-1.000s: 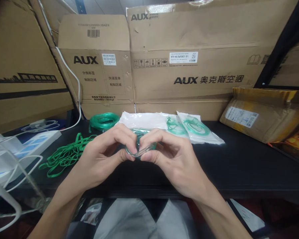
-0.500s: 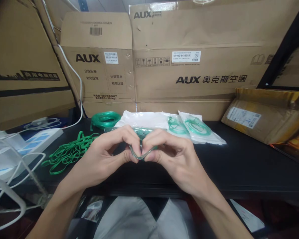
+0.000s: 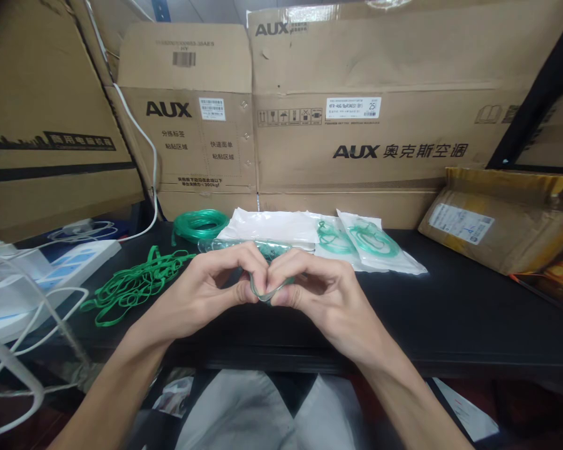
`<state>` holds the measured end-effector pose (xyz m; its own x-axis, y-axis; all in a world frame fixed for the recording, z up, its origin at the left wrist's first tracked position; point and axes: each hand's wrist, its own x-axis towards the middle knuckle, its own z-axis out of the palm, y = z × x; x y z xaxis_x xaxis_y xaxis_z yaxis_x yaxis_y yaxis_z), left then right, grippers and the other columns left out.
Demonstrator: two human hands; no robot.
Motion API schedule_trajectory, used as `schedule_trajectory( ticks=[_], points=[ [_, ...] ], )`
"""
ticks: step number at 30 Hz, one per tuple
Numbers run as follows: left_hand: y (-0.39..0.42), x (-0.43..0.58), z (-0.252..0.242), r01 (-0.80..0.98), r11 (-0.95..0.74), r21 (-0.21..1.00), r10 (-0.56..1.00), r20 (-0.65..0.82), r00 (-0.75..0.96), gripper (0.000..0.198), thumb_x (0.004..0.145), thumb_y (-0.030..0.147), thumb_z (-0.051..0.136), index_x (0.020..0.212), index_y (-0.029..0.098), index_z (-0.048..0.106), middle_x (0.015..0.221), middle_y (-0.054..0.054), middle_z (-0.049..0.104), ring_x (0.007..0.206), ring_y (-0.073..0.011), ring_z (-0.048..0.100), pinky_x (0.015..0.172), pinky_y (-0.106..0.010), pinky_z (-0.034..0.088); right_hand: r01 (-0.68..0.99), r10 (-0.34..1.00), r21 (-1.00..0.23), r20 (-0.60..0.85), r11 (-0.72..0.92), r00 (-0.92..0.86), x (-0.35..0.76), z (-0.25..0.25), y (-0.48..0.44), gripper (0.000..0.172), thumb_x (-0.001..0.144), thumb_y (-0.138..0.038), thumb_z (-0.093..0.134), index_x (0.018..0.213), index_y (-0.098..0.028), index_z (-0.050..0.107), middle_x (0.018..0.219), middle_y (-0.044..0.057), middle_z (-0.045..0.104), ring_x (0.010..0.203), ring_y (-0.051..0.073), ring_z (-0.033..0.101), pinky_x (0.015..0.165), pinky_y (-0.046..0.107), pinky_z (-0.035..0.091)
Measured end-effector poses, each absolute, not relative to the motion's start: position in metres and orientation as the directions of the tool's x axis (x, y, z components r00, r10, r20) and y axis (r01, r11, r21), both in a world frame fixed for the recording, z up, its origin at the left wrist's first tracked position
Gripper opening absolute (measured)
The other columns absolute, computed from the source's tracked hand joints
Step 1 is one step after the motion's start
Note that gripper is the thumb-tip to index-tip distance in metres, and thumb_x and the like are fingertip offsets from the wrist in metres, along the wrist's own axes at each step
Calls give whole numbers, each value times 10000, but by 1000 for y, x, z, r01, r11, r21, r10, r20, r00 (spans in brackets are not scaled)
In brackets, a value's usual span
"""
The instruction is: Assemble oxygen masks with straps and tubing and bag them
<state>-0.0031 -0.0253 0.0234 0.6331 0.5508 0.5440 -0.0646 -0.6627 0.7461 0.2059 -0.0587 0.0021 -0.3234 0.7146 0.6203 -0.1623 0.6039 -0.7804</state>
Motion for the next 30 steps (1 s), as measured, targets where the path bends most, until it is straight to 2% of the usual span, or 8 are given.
schedule_trajectory(
  ticks=[8, 16, 18, 21, 23, 26, 28, 30],
  points=[
    [-22, 1, 18, -86, -713, 696, 538, 621, 570, 97, 976, 225, 664, 886, 191, 674, 920, -17, 634, 878, -167, 559, 823, -293, 427, -162, 793, -841, 540, 516, -282, 203, -1, -56, 53, 908, -213, 771, 877, -253, 756, 915, -13, 669, 920, 154, 596, 840, 280, 455],
    [-15, 7, 13, 10, -708, 707, 597, 590, 543, 59, 960, 230, 681, 920, 187, 673, 933, -5, 663, 870, -155, 566, 816, -276, 438, -121, 883, -925, 380, 361, -276, 209, 1, -52, 114, 902, -307, 773, 866, -221, 706, 864, -7, 609, 843, 152, 561, 755, 262, 460],
    [-17, 6, 14, 108, -688, 718, 641, 531, 555, 106, 978, 290, 663, 957, 192, 695, 951, -6, 685, 878, -160, 570, 820, -279, 440, -46, 892, -922, 384, 385, -237, 212, 1, -49, 109, 915, -326, 756, 951, -241, 698, 928, 4, 622, 900, 169, 582, 738, 254, 490],
    [-19, 3, 16, 233, -665, 709, 670, 430, 605, 196, 995, 363, 636, 980, 203, 747, 939, -10, 702, 880, -171, 598, 792, -279, 446, 89, 883, -883, 447, 461, -139, 212, -4, -41, 265, 904, -396, 759, 1124, -290, 656, 1134, 38, 646, 1036, 225, 620, 688, 266, 555],
    [-20, 3, 16, 257, -678, 689, 666, 428, 610, 236, 1005, 374, 617, 952, 209, 778, 915, -14, 697, 880, -175, 614, 777, -277, 452, 178, 868, -849, 491, 497, -82, 209, -9, -36, 346, 914, -465, 727, 1203, -295, 640, 1265, 70, 636, 1088, 262, 638, 660, 293, 591],
    [-18, 6, 12, 204, -705, 679, 664, 531, 526, 293, 1023, 384, 587, 915, 212, 797, 929, -28, 709, 907, -184, 635, 824, -292, 475, 346, 832, -767, 549, 541, -82, 200, -16, -34, 404, 962, -521, 636, 1286, -280, 652, 1362, 102, 638, 1153, 300, 657, 809, 392, 621],
    [-15, 9, 9, 147, -711, 688, 667, 592, 453, 286, 1010, 388, 608, 905, 205, 800, 985, -47, 736, 951, -197, 658, 869, -307, 492, 454, 804, -688, 583, 566, -118, 196, -18, -35, 454, 976, -525, 615, 1356, -277, 626, 1406, 107, 644, 1257, 324, 627, 1023, 480, 547],
    [-14, 9, 8, 147, -718, 680, 666, 611, 427, 266, 998, 385, 628, 914, 203, 803, 1025, -57, 751, 977, -205, 674, 889, -313, 498, 506, 812, -657, 558, 559, -172, 194, -21, -35, 511, 994, -542, 575, 1422, -263, 571, 1455, 118, 629, 1352, 334, 574, 1154, 534, 434]
  ],
)
